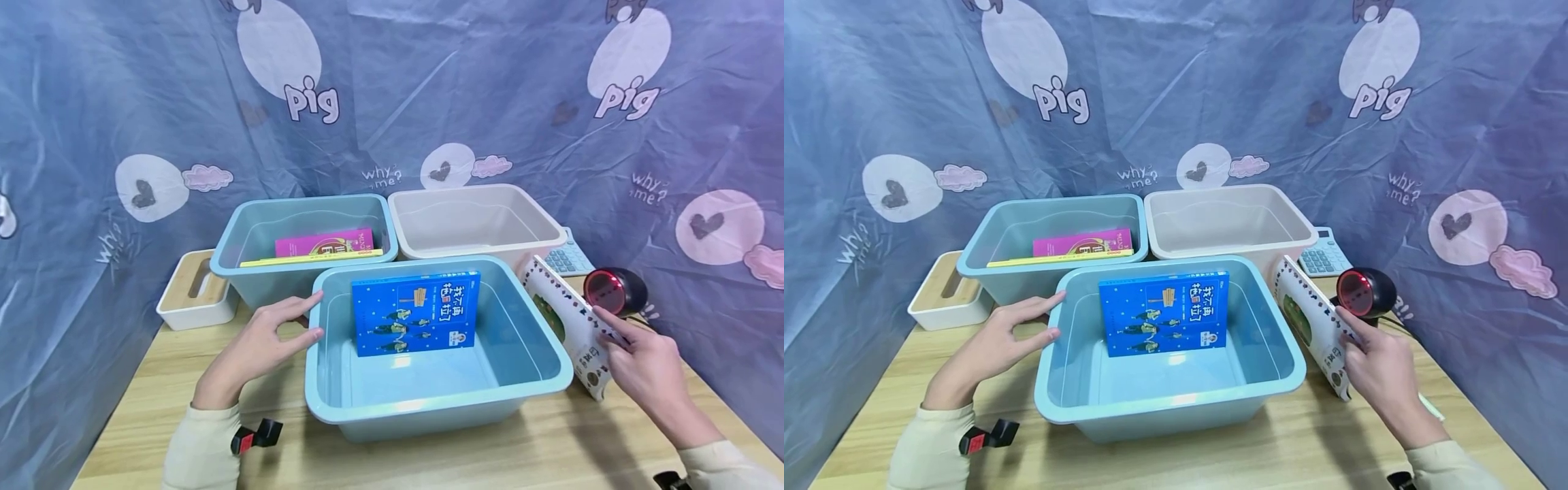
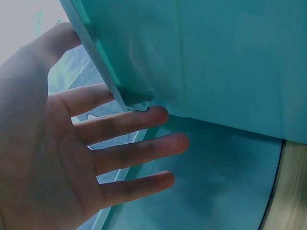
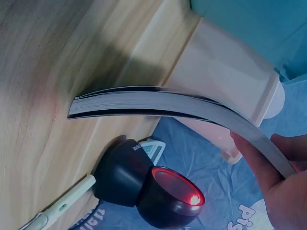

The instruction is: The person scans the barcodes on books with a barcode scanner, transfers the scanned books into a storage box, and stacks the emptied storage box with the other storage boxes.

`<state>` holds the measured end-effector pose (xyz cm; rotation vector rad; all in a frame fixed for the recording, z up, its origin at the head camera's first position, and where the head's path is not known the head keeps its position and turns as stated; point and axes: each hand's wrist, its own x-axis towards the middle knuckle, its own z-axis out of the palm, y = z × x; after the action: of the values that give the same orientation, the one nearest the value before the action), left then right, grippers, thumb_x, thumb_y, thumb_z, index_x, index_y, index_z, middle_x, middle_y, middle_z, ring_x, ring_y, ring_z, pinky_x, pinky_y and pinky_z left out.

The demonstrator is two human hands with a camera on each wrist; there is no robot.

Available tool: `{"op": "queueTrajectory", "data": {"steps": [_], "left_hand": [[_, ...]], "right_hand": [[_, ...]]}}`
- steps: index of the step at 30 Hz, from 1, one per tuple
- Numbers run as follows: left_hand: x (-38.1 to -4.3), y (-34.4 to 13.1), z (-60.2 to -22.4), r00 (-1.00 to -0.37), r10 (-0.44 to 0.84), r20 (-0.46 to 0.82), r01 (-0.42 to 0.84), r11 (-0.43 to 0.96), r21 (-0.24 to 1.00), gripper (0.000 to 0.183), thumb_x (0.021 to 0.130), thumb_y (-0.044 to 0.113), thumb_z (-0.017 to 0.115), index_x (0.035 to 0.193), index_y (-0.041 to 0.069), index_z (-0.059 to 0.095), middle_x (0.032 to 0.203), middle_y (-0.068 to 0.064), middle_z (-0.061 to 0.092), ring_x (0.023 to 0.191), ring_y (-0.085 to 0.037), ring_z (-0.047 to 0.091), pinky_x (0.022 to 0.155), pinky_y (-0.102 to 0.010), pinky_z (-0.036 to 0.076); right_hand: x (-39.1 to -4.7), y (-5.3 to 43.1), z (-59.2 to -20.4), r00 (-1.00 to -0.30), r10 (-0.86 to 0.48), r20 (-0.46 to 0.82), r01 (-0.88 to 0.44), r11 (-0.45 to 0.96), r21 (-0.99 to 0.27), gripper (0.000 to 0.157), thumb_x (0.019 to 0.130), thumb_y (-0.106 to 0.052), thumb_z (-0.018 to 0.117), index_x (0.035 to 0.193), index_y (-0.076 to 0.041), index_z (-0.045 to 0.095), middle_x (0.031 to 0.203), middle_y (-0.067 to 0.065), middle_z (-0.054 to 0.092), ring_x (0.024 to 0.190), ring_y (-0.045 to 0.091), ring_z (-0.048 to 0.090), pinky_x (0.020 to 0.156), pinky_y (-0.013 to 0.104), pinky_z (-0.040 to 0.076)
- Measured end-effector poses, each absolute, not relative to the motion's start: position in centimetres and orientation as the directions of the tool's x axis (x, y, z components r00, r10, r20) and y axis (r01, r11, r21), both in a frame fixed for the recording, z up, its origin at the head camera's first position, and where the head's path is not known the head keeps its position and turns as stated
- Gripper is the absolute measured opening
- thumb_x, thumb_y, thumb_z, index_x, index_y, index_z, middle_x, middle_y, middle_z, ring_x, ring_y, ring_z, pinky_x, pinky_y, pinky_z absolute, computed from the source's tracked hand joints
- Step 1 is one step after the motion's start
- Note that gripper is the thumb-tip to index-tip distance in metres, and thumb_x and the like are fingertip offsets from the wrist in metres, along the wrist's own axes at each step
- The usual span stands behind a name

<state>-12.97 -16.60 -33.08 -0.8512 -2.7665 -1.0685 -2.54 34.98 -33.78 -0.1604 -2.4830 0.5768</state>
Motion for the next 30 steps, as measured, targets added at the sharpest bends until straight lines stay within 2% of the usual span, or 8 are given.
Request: {"op": "queueTrajectory", "data": {"steps": [8,15,18,22,24,27,29,30], "left_hand": [[-12.7,-17.1,-33.0,-0.856,0.461,0.234,0.499,0.617,0.609,0.062,0.095,0.038,0.07,0.15,0.016,0.051,0.121,0.002,0.067,0.106,-0.02,0.062,0.094,-0.043,0.056],[-12.4,-17.7,-32.9,-0.857,0.453,0.244,0.499,0.619,0.607,0.062,0.095,0.036,0.07,0.149,0.015,0.051,0.122,0.0,0.068,0.106,-0.021,0.063,0.093,-0.043,0.057],[-12.4,-17.9,-32.9,-0.86,0.449,0.242,0.494,0.617,0.613,0.062,0.095,0.036,0.07,0.149,0.015,0.051,0.122,0.0,0.068,0.106,-0.02,0.063,0.094,-0.044,0.056],[-12.2,-17.9,-33.0,-0.87,0.443,0.215,0.47,0.616,0.632,0.063,0.095,0.039,0.07,0.15,0.016,0.05,0.123,-0.001,0.067,0.106,-0.017,0.061,0.095,-0.046,0.056],[-12.2,-17.8,-32.9,-0.872,0.443,0.206,0.463,0.616,0.637,0.064,0.095,0.04,0.07,0.15,0.017,0.049,0.124,-0.001,0.067,0.107,-0.018,0.061,0.096,-0.047,0.056],[-12.3,-17.7,-32.9,-0.873,0.445,0.197,0.458,0.615,0.642,0.064,0.095,0.041,0.07,0.151,0.017,0.049,0.125,-0.002,0.066,0.108,-0.021,0.061,0.096,-0.049,0.056],[-12.4,-17.5,-32.8,-0.872,0.448,0.195,0.458,0.612,0.645,0.065,0.094,0.041,0.07,0.151,0.017,0.049,0.125,-0.001,0.066,0.109,-0.022,0.061,0.097,-0.048,0.055],[-12.4,-17.3,-32.8,-0.873,0.449,0.191,0.456,0.611,0.647,0.065,0.094,0.042,0.07,0.151,0.017,0.049,0.125,-0.001,0.066,0.109,-0.022,0.061,0.097,-0.048,0.055]], "right_hand": [[-3.2,34.2,-34.1,-0.853,0.26,0.452,-0.011,0.858,-0.514,0.041,0.081,0.001,0.076,0.121,-0.001,0.072,0.099,0.03,0.072,0.066,-0.015,0.043,0.051,0.015,0.038],[-3.8,33.8,-34.2,-0.835,0.273,0.478,-0.014,0.858,-0.514,0.041,0.08,0.002,0.077,0.121,-0.001,0.072,0.092,0.03,0.072,0.062,-0.016,0.041,0.049,0.015,0.036],[-4.1,33.7,-34.2,-0.771,0.229,0.594,-0.091,0.883,-0.46,0.039,0.076,0.008,0.07,0.114,0.001,0.075,0.077,0.026,0.072,0.054,-0.017,0.034,0.042,0.019,0.029],[-4.3,34.1,-34.1,-0.634,0.141,0.761,-0.194,0.923,-0.332,0.047,0.066,0.011,0.053,0.105,0.001,0.077,0.066,0.021,0.07,0.056,-0.027,0.029,0.038,0.026,0.023],[-4.1,34.3,-33.8,-0.597,0.135,0.791,-0.211,0.925,-0.317,0.05,0.066,0.008,0.051,0.106,-0.005,0.078,0.067,-0.005,0.074,0.058,-0.03,0.03,0.037,0.026,0.022],[-3.5,34.5,-32.8,-0.582,0.159,0.797,-0.221,0.913,-0.343,0.055,0.067,0.005,0.05,0.108,-0.019,0.077,0.079,-0.042,0.06,0.062,-0.034,0.033,0.037,0.021,0.021],[-2.9,34.6,-31.7,-0.575,0.177,0.799,-0.238,0.898,-0.37,0.053,0.068,0.005,0.051,0.107,-0.019,0.077,0.088,-0.055,0.046,0.062,-0.034,0.036,0.037,0.013,0.021],[-2.5,34.5,-31.1,-0.582,0.198,0.788,-0.24,0.884,-0.4,0.053,0.069,0.007,0.05,0.108,-0.018,0.076,0.087,-0.055,0.048,0.064,-0.035,0.04,0.039,0.007,0.024]]}}
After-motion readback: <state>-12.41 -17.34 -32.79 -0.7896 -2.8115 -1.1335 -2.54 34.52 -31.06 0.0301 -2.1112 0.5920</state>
